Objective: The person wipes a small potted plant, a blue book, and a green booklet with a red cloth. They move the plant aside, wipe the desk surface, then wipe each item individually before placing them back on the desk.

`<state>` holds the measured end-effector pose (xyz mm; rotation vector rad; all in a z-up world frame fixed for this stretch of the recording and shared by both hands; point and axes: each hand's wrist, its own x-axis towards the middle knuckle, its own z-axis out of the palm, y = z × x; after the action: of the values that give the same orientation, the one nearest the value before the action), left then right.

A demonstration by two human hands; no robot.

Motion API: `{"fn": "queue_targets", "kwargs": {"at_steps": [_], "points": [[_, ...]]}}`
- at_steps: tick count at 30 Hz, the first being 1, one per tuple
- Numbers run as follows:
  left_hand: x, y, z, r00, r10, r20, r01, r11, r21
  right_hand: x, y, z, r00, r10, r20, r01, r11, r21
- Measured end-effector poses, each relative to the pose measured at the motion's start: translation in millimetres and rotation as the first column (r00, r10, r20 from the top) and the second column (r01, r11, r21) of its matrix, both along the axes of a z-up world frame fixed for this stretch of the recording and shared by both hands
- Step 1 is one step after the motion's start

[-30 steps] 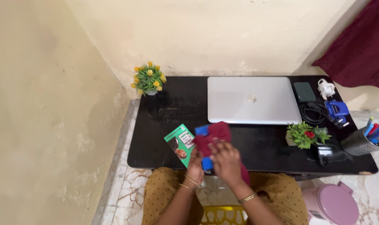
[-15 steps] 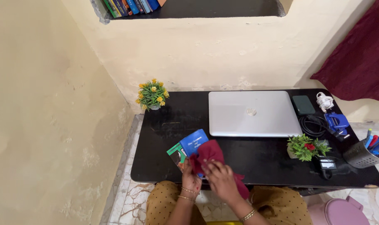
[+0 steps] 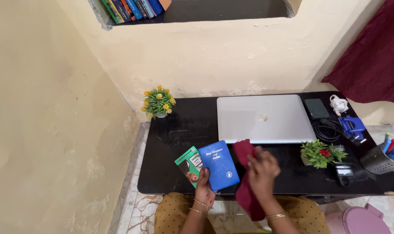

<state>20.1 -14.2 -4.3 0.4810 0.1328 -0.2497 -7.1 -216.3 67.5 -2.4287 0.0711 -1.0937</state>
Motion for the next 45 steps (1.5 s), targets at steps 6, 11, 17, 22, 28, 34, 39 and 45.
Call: {"fn": "queue_targets", "kwargs": {"at_steps": [6,11,17,22,28,34,39,45], "points": [[-1.4,7.5,14.5,0.999,-0.04,0.002,0.04,0.999,-0.032,7.9,-56.8,-22.5,0.992,0.074,-0.106,0.003,0.807,0.591],[-8.1,4.8,22.1,0.996,-0.078,0.049,0.08,0.996,-0.037,12.9,-81.4,-62.4,0.966,0.212,0.145,-0.225,0.426,0.876],[-14.2,0.3,1.0,0.956,-0.291,-0.024,0.288,0.953,-0.09,10.2,-60.1,-34.6,0.91,0.212,0.357,-0.405,0.264,0.875],[-31.9,-18.7,-15.6,0.769,-0.628,0.12,0.639,0.745,-0.191,-1.1,-31.6,-10.5,0.873,0.219,0.435,-0.484,0.284,0.828],[-41.6,-24.7,14.6,0.694,-0.653,0.302,0.717,0.663,-0.214,-26.1,14.7,-9.8,0.924,0.314,0.219,-0.295,0.219,0.93],[-15.6,3.9,-0.5,0.894,-0.355,0.273,0.444,0.781,-0.438,-29.0,25.4,-12.1,0.849,0.445,0.285,-0.377,0.132,0.917],[7.3,28.0,-35.0,0.996,-0.04,0.075,0.063,0.94,-0.336,-26.2,19.0,7.0,0.827,0.54,0.153,-0.199,0.027,0.98],[3.7,7.1,-38.3,0.914,-0.284,0.289,0.36,0.896,-0.259,-32.7,35.5,42.8,0.905,0.412,-0.108,-0.078,0.41,0.909]]}}
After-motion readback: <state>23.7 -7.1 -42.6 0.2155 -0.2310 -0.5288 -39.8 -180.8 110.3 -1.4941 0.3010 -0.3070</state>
